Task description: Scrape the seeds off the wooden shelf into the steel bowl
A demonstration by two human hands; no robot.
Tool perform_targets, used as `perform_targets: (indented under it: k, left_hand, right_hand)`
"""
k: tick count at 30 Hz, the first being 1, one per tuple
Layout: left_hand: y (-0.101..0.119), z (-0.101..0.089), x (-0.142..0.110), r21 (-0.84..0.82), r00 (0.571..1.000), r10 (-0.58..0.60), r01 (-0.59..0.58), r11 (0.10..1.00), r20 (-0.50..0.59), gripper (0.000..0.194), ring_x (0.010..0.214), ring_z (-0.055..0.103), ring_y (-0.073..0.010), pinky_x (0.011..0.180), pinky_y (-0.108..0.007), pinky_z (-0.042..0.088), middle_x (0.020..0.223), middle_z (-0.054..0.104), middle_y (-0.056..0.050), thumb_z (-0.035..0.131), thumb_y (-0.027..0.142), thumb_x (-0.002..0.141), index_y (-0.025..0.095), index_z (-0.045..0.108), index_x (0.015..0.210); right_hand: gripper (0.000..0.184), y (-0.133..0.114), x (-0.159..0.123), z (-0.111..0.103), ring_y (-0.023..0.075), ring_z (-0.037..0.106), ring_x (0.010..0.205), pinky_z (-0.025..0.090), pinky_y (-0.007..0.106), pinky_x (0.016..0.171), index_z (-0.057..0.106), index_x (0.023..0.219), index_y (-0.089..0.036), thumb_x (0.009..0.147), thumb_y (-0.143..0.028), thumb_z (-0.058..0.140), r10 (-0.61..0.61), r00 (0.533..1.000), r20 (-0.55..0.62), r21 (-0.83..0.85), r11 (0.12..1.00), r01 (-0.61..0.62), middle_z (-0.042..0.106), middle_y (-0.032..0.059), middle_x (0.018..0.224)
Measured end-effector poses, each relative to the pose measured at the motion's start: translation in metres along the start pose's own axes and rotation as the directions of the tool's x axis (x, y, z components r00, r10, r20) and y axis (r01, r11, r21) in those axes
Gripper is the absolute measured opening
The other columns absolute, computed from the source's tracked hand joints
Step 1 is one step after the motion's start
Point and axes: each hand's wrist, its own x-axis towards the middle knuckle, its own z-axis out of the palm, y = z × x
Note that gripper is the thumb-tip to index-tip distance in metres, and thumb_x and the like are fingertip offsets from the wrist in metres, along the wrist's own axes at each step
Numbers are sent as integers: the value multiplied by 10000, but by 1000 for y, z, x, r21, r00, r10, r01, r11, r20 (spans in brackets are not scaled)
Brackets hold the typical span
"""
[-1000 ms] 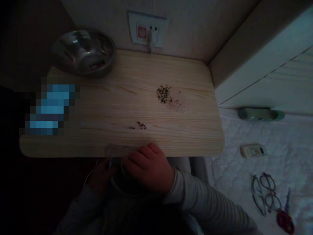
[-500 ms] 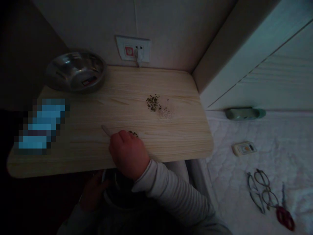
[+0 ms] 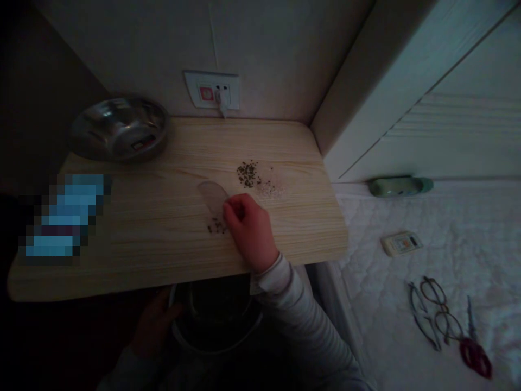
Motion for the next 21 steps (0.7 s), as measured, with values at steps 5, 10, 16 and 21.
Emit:
perform_targets:
  k: [5,10,16,21]
  left_hand:
    - [4,-2,0,49,1000,5,-5,999,3,319,845,601,-272,784,-382,434,830,695,-47,577,252,539,161,627,840]
    - [7,1,0,6,999,-32,31,999,41,338,827,608,-271,745,-365,452,782,696,-36,590,267,519,153,623,835]
    - [7,2,0,55,1000,7,-7,998,12,320,832,602,-262,731,-346,452,769,691,-22,575,265,525,175,633,826]
    - [6,0,0,-3,1000,-10,10,1000,9,326,810,602,-257,732,-348,448,746,687,-16,582,241,516,168,631,830]
  right_hand:
    - [152,15,2,-33,113,545,619,427,250,592,558,800,-161,762,-300,510,51,998,47,-40,998,-49,599,8,686]
    - [153,21,-10,-47,121,550,609,417,243,563,571,805,-166,778,-292,490,45,996,72,-259,966,-25,616,12,677]
    - [157,14,-21,-48,109,535,585,399,221,535,576,814,-166,798,-277,465,19,978,207,-324,945,50,608,6,666]
    - [148,6,-32,-51,99,516,566,389,212,522,579,810,-165,802,-261,467,30,959,281,-321,945,65,596,-1,654]
